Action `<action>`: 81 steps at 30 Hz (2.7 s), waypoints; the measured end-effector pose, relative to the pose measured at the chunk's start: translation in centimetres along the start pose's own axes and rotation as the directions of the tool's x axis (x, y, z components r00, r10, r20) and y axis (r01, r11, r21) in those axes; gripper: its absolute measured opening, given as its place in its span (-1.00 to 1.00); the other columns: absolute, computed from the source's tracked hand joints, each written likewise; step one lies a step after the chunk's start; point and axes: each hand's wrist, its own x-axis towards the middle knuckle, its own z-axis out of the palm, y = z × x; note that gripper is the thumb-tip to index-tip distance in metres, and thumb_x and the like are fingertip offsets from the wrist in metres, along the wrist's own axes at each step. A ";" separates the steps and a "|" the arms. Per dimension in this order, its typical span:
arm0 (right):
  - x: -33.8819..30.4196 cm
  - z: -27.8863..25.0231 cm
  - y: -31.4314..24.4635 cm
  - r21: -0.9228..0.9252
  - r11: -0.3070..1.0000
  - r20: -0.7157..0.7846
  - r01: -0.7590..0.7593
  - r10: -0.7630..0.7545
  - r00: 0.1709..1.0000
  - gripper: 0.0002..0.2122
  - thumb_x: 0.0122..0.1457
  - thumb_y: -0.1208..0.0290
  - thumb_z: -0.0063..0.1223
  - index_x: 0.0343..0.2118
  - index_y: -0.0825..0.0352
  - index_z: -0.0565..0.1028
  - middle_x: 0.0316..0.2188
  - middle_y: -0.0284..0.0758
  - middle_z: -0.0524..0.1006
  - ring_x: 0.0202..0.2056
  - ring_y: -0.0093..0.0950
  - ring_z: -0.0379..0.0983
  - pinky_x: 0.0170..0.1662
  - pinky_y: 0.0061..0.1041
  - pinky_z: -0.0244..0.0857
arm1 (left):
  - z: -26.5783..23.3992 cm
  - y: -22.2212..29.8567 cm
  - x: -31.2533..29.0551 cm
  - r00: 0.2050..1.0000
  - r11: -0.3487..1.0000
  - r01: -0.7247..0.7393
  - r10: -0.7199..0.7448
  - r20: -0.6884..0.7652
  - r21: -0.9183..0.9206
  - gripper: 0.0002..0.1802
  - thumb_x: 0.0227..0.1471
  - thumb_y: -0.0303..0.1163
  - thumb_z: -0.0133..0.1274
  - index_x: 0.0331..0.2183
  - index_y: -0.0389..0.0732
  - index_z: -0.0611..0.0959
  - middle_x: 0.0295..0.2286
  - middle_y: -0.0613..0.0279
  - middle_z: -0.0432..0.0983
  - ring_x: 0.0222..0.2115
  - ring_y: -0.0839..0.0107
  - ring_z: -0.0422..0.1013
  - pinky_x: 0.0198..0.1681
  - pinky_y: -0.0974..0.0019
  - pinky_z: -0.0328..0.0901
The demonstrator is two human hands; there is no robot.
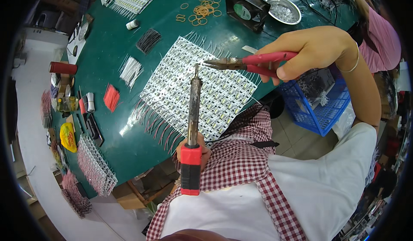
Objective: The person solders connections onto an LED circuit board using a soldering gun and then adjusts the tip of the soldering tool using pliers.
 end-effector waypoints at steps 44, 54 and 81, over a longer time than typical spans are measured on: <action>-1.4 -2.2 -2.3 -0.612 0.739 -0.166 -0.281 0.227 0.960 -0.48 -0.03 0.48 0.08 0.09 0.32 0.41 -0.29 -0.20 0.48 -0.30 -0.23 0.42 -0.17 -0.33 0.27 | -0.3 0.9 2.6 0.967 0.940 -0.175 0.108 0.231 0.293 -0.57 -0.57 -0.36 0.16 -0.43 -0.28 0.61 -0.62 0.27 0.24 -0.61 0.31 0.22 -0.51 0.25 0.11; -0.7 -2.0 -3.5 -0.632 0.706 -0.188 -0.318 0.259 0.947 -0.52 -0.03 0.44 0.10 0.05 0.30 0.44 -0.35 -0.20 0.46 -0.31 -0.21 0.39 -0.19 -0.33 0.26 | -0.4 0.8 2.7 0.963 0.942 -0.178 0.108 0.247 0.283 -0.57 -0.56 -0.36 0.17 -0.44 -0.27 0.61 -0.62 0.28 0.24 -0.61 0.32 0.22 -0.51 0.27 0.12; 0.1 -0.8 -4.2 -0.677 0.655 -0.255 -0.335 0.218 0.942 -0.45 -0.20 0.73 0.09 -0.01 0.28 0.49 -0.39 -0.18 0.45 -0.33 -0.13 0.41 -0.27 -0.27 0.27 | -0.3 0.4 2.4 0.961 0.964 -0.170 0.116 0.253 0.203 -0.54 -0.59 -0.25 0.15 -0.47 -0.28 0.63 -0.65 0.27 0.26 -0.64 0.30 0.24 -0.54 0.25 0.13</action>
